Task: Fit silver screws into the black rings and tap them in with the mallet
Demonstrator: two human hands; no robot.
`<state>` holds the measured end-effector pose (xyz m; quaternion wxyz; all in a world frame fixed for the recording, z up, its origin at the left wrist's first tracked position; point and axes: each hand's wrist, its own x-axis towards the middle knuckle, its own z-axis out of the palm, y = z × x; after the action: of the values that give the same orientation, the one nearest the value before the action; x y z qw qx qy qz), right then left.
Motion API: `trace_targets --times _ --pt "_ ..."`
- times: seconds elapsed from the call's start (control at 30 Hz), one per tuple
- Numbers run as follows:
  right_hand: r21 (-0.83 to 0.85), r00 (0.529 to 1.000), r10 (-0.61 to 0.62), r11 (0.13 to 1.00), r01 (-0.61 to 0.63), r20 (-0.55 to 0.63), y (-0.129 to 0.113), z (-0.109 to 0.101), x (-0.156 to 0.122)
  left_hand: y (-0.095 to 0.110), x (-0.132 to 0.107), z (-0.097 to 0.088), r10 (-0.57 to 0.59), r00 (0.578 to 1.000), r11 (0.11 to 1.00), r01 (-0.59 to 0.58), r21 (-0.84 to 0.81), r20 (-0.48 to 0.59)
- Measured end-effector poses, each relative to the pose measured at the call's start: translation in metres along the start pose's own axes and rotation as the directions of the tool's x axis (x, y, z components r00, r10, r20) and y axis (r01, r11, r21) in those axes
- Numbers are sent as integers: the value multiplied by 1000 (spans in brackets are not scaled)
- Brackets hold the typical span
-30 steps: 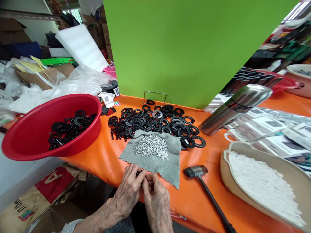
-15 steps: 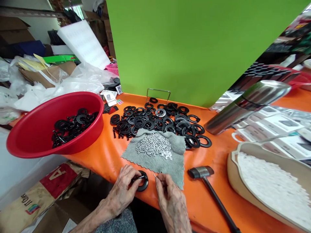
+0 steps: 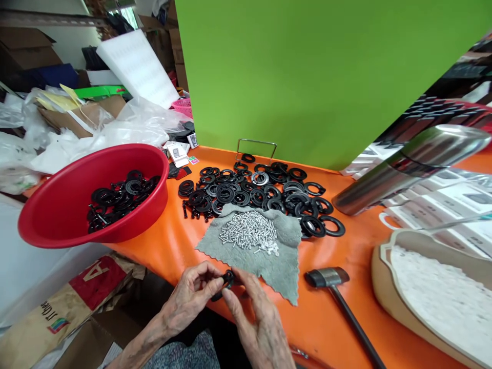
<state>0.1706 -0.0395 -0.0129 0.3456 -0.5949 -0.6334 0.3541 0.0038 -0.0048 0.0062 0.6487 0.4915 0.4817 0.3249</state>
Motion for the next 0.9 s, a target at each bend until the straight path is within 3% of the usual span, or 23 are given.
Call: trace_targets --times 0.07,0.13,0.23,0.33,0.5,0.9 --pt "-3 999 25 1000 -25 -25 3 6 -7 -1 -1 0 2 1000 1000 -2 -11 -6" --pt "-73 997 -24 997 19 -70 10 5 -5 -3 -2 -1 10 1000 1000 -10 11 -21" --pt "-313 972 -189 940 139 -138 28 -10 14 -7 -3 -5 2 999 998 1 63 -49" --pt "-451 953 -251 879 152 -168 49 -23 38 -8 -2 -11 -9 999 996 12 84 -31" --pt "-517 951 -286 835 188 -116 62 -24 60 -8 1 -20 -11 1000 1000 11 21 7" --pt "-482 941 -338 829 282 -30 68 -32 70 11 4 -24 -92 994 987 99 -124 59"
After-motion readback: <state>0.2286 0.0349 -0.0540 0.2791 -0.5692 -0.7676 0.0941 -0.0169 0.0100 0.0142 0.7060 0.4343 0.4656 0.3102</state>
